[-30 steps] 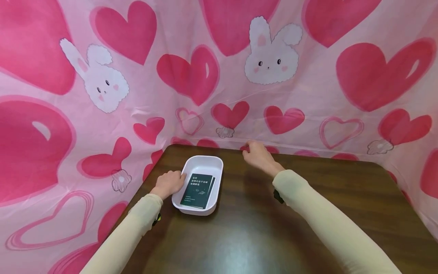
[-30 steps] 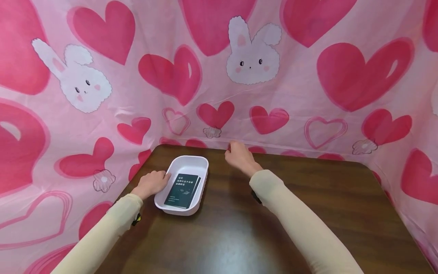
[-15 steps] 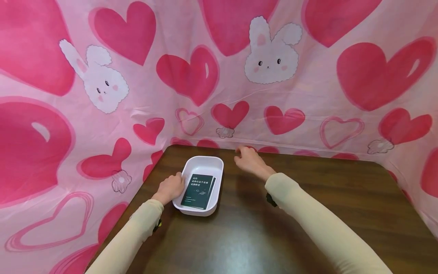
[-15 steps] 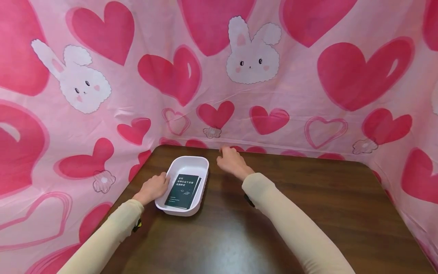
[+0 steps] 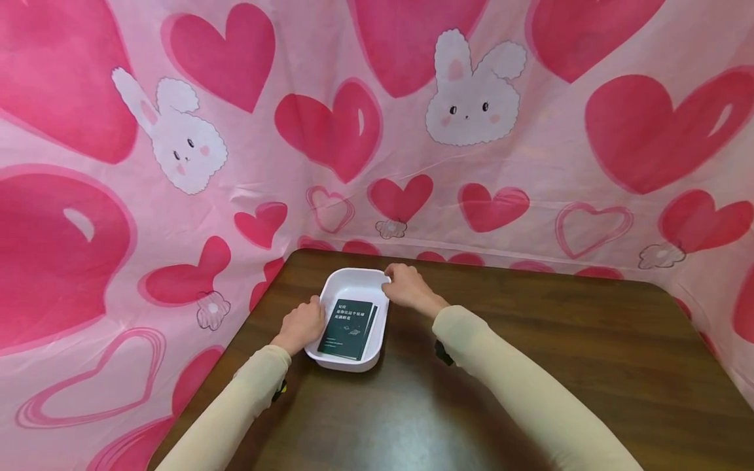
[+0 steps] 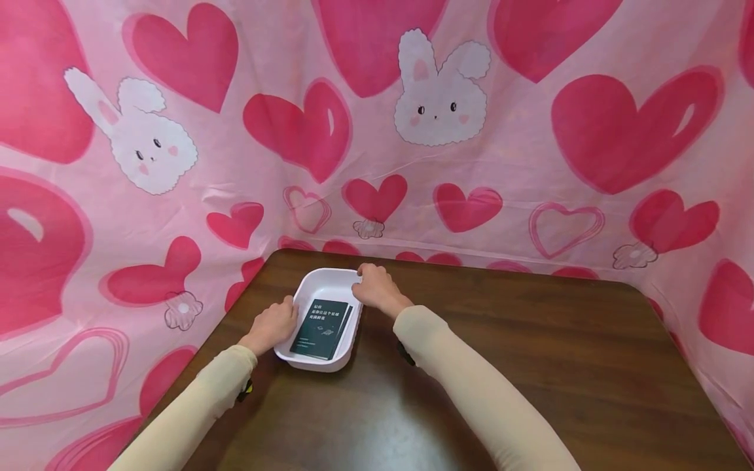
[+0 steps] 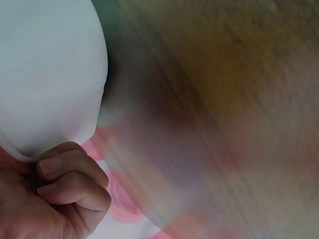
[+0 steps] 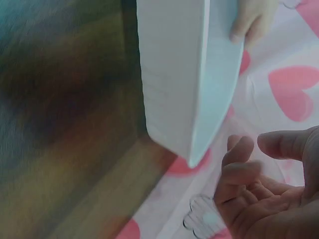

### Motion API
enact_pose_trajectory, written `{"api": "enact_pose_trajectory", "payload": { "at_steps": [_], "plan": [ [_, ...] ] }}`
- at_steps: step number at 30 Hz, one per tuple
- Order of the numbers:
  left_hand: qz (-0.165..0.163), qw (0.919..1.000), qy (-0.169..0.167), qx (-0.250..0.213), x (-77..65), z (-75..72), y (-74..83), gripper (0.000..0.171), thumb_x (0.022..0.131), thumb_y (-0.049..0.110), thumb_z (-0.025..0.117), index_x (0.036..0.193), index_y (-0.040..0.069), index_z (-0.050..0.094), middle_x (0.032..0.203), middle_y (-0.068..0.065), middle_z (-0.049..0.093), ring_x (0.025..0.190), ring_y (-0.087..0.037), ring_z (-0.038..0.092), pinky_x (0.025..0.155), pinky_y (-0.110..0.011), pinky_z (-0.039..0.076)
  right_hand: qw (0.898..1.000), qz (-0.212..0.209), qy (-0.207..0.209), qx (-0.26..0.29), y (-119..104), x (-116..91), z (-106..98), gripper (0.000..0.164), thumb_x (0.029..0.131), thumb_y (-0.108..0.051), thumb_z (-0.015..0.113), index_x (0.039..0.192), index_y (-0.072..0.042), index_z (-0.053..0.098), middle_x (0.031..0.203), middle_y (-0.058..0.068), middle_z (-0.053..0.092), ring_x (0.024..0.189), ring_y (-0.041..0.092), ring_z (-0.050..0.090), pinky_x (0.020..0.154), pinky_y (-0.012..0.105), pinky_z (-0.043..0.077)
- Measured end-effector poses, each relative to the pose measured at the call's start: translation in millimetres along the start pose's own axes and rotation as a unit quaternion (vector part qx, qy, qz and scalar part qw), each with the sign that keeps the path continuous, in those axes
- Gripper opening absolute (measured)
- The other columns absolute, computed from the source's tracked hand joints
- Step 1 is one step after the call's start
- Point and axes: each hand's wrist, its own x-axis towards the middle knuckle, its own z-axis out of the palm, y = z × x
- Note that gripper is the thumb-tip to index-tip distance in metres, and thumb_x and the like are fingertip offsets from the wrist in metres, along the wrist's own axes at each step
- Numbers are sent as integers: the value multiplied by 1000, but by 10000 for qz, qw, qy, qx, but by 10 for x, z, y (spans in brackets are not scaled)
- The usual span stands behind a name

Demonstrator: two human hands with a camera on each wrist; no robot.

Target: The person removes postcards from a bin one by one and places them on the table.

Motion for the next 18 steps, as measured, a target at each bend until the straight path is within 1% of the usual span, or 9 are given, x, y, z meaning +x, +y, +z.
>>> {"api": "enact_pose_trajectory", "payload": {
  "at_steps": [4, 6, 9, 11, 13, 15, 18],
  "plan": [
    [-51, 10000, 43, 7, 9, 14, -8, 45, 110, 28, 53, 137, -6, 48, 102, -21, 65, 83, -32, 68, 84, -56, 61, 9991, 243, -193, 292, -88, 24, 192, 42, 99, -13, 66, 135, 7, 61, 117, 21, 68, 83, 27, 68, 70, 36, 63],
    [-79, 9999, 66, 29, 15, 22, -6, 44, 110, 28, 53, 137, -6, 48, 102, -21, 65, 83, -32, 67, 84, -56, 61, 9983, 358, -310, 347, -118, 38, 290, 42, 98, -13, 67, 133, 8, 60, 112, 21, 68, 75, 28, 70, 61, 32, 61],
    [-117, 9998, 111, 84, 12, 31, 12, 43, 110, 28, 54, 137, -6, 48, 102, -21, 65, 83, -32, 67, 84, -57, 61, 9976, 451, -437, 306, -136, 61, 433, 35, 96, -11, 69, 123, 10, 62, 97, 19, 67, 60, 26, 70, 50, 28, 56],
    [-130, 9998, 136, 115, 9, 44, 26, 43, 109, 27, 55, 136, -5, 49, 101, -21, 66, 82, -32, 67, 84, -57, 61, 9970, 533, -525, 190, -146, 68, 510, 29, 95, -11, 70, 116, 9, 62, 86, 16, 65, 53, 24, 68, 47, 26, 54],
    [-112, 9997, 161, 149, 8, 57, 37, 42, 109, 27, 55, 135, -6, 49, 101, -21, 66, 82, -32, 67, 84, -56, 61, 9963, 648, -563, 110, -156, 73, 572, 25, 95, -10, 71, 110, 8, 63, 81, 14, 63, 49, 22, 66, 46, 26, 54],
    [-112, 9996, 182, 172, 13, 75, 37, 42, 109, 27, 57, 135, -5, 49, 100, -21, 66, 81, -32, 67, 83, -56, 61, 9949, 790, -620, 56, -172, 79, 619, 23, 95, -10, 72, 109, 7, 63, 78, 13, 63, 48, 21, 65, 46, 26, 54],
    [-105, 9994, 242, 231, 15, 89, 22, 42, 108, 27, 58, 134, -5, 50, 98, -20, 66, 79, -31, 67, 82, -55, 62, 9939, 897, -643, -53, -216, 95, 668, 23, 94, -9, 73, 107, 7, 64, 77, 14, 63, 47, 22, 66, 45, 27, 54]
  ]
}}
